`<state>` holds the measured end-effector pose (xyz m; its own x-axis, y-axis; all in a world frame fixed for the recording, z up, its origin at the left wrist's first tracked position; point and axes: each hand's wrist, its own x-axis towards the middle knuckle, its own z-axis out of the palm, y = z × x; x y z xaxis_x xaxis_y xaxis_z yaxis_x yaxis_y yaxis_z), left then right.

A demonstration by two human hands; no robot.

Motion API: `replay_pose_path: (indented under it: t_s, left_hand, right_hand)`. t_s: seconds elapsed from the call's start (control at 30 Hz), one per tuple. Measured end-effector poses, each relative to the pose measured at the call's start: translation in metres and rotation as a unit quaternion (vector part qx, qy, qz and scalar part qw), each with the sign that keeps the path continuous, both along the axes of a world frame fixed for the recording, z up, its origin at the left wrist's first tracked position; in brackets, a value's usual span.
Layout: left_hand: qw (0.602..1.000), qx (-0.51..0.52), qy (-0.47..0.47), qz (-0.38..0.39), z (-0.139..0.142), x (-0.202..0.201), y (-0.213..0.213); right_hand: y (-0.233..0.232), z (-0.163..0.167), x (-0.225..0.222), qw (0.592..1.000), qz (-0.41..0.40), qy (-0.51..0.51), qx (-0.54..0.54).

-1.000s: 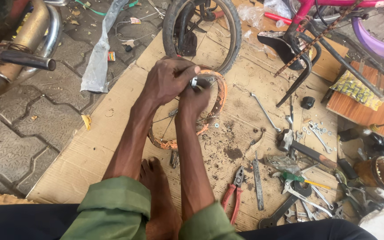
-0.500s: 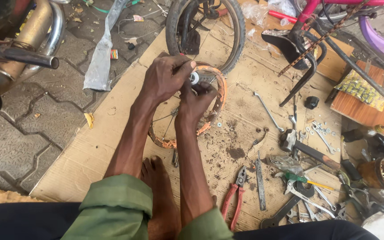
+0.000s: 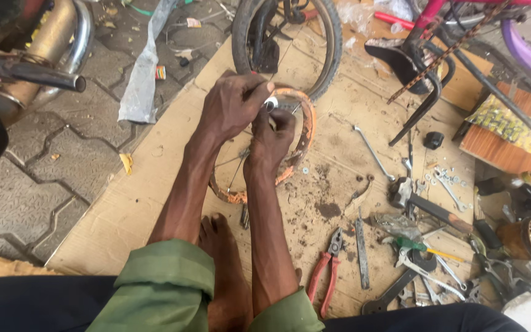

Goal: The person sits on the ground at a bicycle repair area and works on a small bicycle wheel, manipulating the hub and axle hardware by hand, threading components, and at one point using a hammer on the wheel assembly while handling nuts and spokes.

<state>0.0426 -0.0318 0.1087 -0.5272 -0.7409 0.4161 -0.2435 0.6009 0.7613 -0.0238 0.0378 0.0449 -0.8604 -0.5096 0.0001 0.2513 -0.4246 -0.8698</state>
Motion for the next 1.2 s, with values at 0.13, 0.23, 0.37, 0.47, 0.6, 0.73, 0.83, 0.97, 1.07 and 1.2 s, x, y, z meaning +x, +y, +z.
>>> replay_pose_path:
  t_s: [0.13, 0.23, 0.37, 0.47, 0.6, 0.73, 0.83, 0.97, 1.07, 1.2]
  left_hand:
    - [1.0, -0.001, 0.009, -0.015, 0.0, -0.002, 0.001]
    - [1.0, -0.006, 0.008, -0.001, 0.004, -0.002, 0.003]
    - [1.0, -0.006, 0.007, 0.0, 0.008, 0.0, 0.004]
    - [1.0, -0.009, -0.007, -0.002, 0.008, 0.002, 0.004]
    - [1.0, -0.026, 0.015, -0.01, 0.007, 0.002, 0.004]
    - [1.0, -0.026, 0.012, -0.007, 0.005, 0.0, 0.007]
    - [1.0, -0.024, 0.017, 0.003, 0.005, -0.002, 0.006]
    - [1.0, 0.024, -0.017, -0.003, 0.004, -0.002, 0.003]
    - [1.0, -0.018, 0.009, -0.002, 0.004, 0.0, 0.003]
    - [1.0, -0.009, 0.02, -0.003, 0.004, 0.002, 0.007]
  right_hand:
    - [-0.018, 0.005, -0.018, 0.955, 0.01, 0.102, 0.278]
    - [-0.016, 0.009, -0.025, 0.987, 0.133, 0.033, 0.084]
    - [0.005, 0.005, -0.01, 0.995, 0.087, -0.036, 0.041]
    - [0.009, 0.002, 0.002, 0.997, 0.04, -0.016, -0.056]
    - [-0.004, 0.005, -0.001, 0.992, -0.015, 0.047, 0.119]
    - [-0.016, 0.014, -0.018, 0.97, 0.022, 0.105, 0.219]
    - [-0.006, 0.016, -0.022, 0.983, 0.139, -0.026, 0.115]
    - [0.015, 0.006, -0.003, 0.998, 0.062, -0.009, 0.023]
    - [0.01, 0.0, 0.003, 0.999, 0.018, 0.006, -0.037]
    - [-0.009, 0.001, -0.01, 0.983, -0.008, 0.082, 0.167]
